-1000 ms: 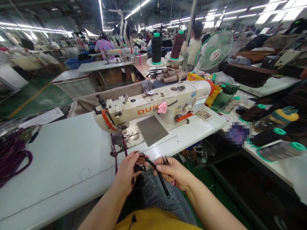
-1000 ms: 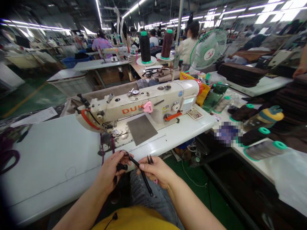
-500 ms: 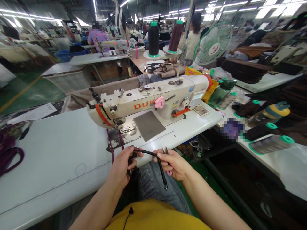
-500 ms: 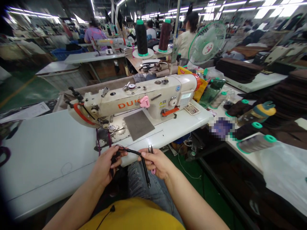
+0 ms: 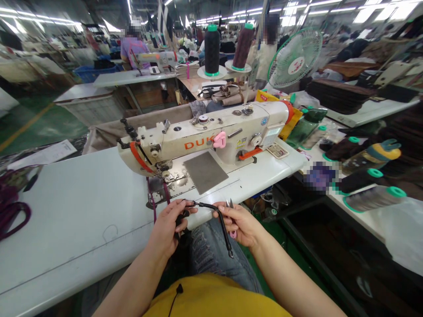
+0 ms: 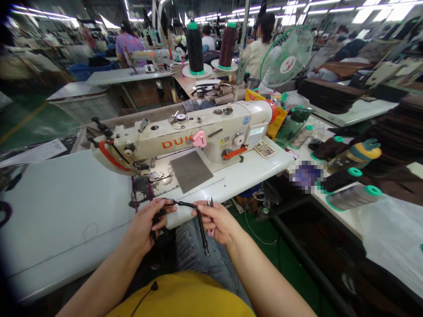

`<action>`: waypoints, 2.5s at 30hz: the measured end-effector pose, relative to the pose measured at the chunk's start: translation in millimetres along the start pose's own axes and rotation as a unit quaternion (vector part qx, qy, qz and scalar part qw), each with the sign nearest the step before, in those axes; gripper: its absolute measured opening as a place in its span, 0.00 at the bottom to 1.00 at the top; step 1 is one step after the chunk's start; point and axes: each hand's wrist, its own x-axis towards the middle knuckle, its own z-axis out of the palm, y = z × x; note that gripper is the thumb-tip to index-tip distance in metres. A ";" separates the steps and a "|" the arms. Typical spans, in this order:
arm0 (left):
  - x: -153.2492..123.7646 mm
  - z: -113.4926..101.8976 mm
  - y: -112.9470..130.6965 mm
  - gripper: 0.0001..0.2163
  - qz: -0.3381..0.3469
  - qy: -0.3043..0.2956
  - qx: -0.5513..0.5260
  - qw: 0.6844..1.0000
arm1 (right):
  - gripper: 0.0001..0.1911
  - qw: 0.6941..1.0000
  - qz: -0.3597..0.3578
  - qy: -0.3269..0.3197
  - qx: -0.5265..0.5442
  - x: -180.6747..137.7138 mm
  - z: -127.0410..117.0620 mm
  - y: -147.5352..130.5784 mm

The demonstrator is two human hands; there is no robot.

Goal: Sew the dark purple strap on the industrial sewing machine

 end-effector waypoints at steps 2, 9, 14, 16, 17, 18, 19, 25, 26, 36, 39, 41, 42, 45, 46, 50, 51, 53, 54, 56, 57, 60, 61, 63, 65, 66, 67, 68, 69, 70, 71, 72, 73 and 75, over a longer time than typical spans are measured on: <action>-0.2 -0.5 1.0 0.17 0.004 -0.003 0.000 1.000 | 0.21 1.000 -0.001 -0.001 0.004 0.2 -0.7 0.5; -0.6 -2.0 2.1 0.20 -0.002 -0.017 -0.001 1.000 | 0.17 1.000 -0.004 0.002 0.025 2.5 -5.6 3.1; -1.6 0.2 4.3 0.22 -0.018 -0.016 -0.008 1.000 | 0.18 0.999 -0.006 0.004 0.038 4.6 -10.7 3.5; -1.8 0.5 4.9 0.23 -0.025 -0.016 -0.013 0.999 | 0.19 0.999 -0.005 0.000 0.038 4.7 -11.6 2.8; -1.8 0.3 5.1 0.23 -0.028 -0.018 -0.015 0.999 | 0.19 0.999 -0.003 -0.003 0.036 4.3 -11.9 2.4; -1.8 0.0 5.3 0.24 -0.030 -0.020 -0.018 0.999 | 0.19 0.999 0.000 -0.008 0.032 3.6 -12.1 1.9; -1.8 -0.6 5.5 0.24 -0.031 -0.020 -0.021 0.999 | 0.19 1.000 0.003 -0.012 0.028 2.4 -12.4 1.3; -2.5 -5.5 7.2 0.24 -0.026 -0.011 -0.024 0.999 | 0.24 0.994 0.012 -0.045 -0.100 -9.8 -21.2 -3.7; -2.6 -6.2 7.6 0.24 -0.023 -0.011 -0.024 0.999 | 0.24 0.989 0.005 -0.055 -0.140 -11.7 -24.0 -4.9; -6.4 -6.4 6.3 0.23 -0.025 -0.035 0.017 0.999 | 0.27 0.945 -0.039 0.013 -0.324 -15.3 -44.6 -12.6; -9.9 -4.0 2.7 0.22 -0.036 -0.072 0.060 0.995 | 0.27 0.911 -0.084 -0.004 -0.403 -15.7 -35.5 -11.0; -11.7 -2.2 -0.7 0.21 -0.058 -0.098 0.093 0.989 | 0.25 0.883 -0.134 -0.007 -0.449 -16.4 -24.3 -8.1; -12.3 -1.3 -2.6 0.21 -0.067 -0.109 0.107 0.986 | 0.24 0.871 -0.158 -0.007 -0.464 -16.5 -18.2 -6.1; -12.8 0.9 -6.9 0.20 -0.079 -0.131 0.130 0.980 | 0.24 0.859 -0.200 -0.020 -0.471 -14.1 -1.8 2.3; -12.9 1.3 -7.7 0.20 -0.080 -0.138 0.132 0.978 | 0.24 0.863 -0.200 -0.027 -0.464 -12.4 2.2 5.3; -14.8 1.0 -7.7 0.19 -0.089 -0.144 0.152 0.974 | 0.17 0.874 -0.175 -0.043 -0.450 -5.3 9.9 12.3; -15.6 0.6 -7.1 0.20 -0.092 -0.138 0.164 0.972 | 0.17 0.872 -0.173 -0.043 -0.455 -4.3 9.9 11.9; -16.7 -0.7 -5.2 0.20 -0.095 -0.125 0.186 0.970 | 0.20 0.864 -0.177 -0.034 -0.469 -3.1 7.4 7.6; -16.8 -1.7 -4.1 0.20 -0.096 -0.123 0.196 0.968 | 0.20 0.860 -0.184 -0.023 -0.475 -2.7 4.8 3.6; -15.0 -4.6 -2.3 0.21 -0.091 -0.117 0.215 0.965 | 0.22 0.844 -0.209 0.028 -0.493 -1.6 -3.1 -9.0; -13.1 -6.5 -1.8 0.21 -0.084 -0.115 0.220 0.965 | 0.22 0.825 -0.229 0.070 -0.512 -1.1 -8.0 -17.8; -4.2 -12.5 -2.8 0.24 -0.041 -0.123 0.215 0.968 | 0.24 0.743 -0.288 0.207 -0.568 0.1 -23.2 -52.3; -1.1 -14.0 -3.8 0.25 -0.026 -0.128 0.213 0.968 | 0.24 0.718 -0.300 0.241 -0.580 0.2 -27.2 -65.4; 4.0 -16.0 -6.7 0.26 -0.006 -0.134 0.219 0.966 | 0.24 0.678 -0.312 0.291 -0.599 1.1 -32.8 -90.7; 7.2 -17.0 -10.1 0.28 0.002 -0.135 0.229 0.964 | 0.21 0.636 -0.313 0.333 -0.622 4.1 -35.3 -112.1; 8.4 -17.6 -11.9 0.28 0.004 -0.138 0.232 0.963 | 0.20 0.615 -0.310 0.351 -0.634 6.6 -35.6 -120.7; 9.6 -18.2 -13.8 0.28 0.004 -0.141 0.231 0.963 | 0.19 0.596 -0.306 0.366 -0.646 9.6 -35.6 -127.8; 10.8 -19.2 -15.6 0.29 0.006 -0.144 0.228 0.963 | 0.19 0.578 -0.301 0.377 -0.658 12.9 -35.2 -133.3; 12.2 -20.3 -17.5 0.29 0.006 -0.148 0.223 0.964 | 0.18 0.563 -0.297 0.383 -0.670 16.3 -34.7 -137.3; 13.6 -21.6 -19.3 0.29 0.006 -0.152 0.216 0.965 | 0.18 0.549 -0.293 0.386 -0.681 19.6 -33.9 -140.0; 15.1 -22.8 -20.9 0.29 0.006 -0.155 0.209 0.966 | 0.18 0.536 -0.291 0.386 -0.692 22.5 -32.9 -141.6; 16.3 -24.0 -22.3 0.30 0.006 -0.157 0.204 0.966 | 0.17 0.524 -0.289 0.384 -0.703 25.1 -31.8 -142.1; 17.3 -25.0 -23.4 0.30 0.005 -0.159 0.202 0.966 | 0.17 0.513 -0.288 0.382 -0.712 27.3 -30.5 -142.0; 18.0 -25.9 -24.7 0.30 0.005 -0.162 0.205 0.965 | 0.17 0.494 -0.287 0.380 -0.728 30.6 -27.7 -140.7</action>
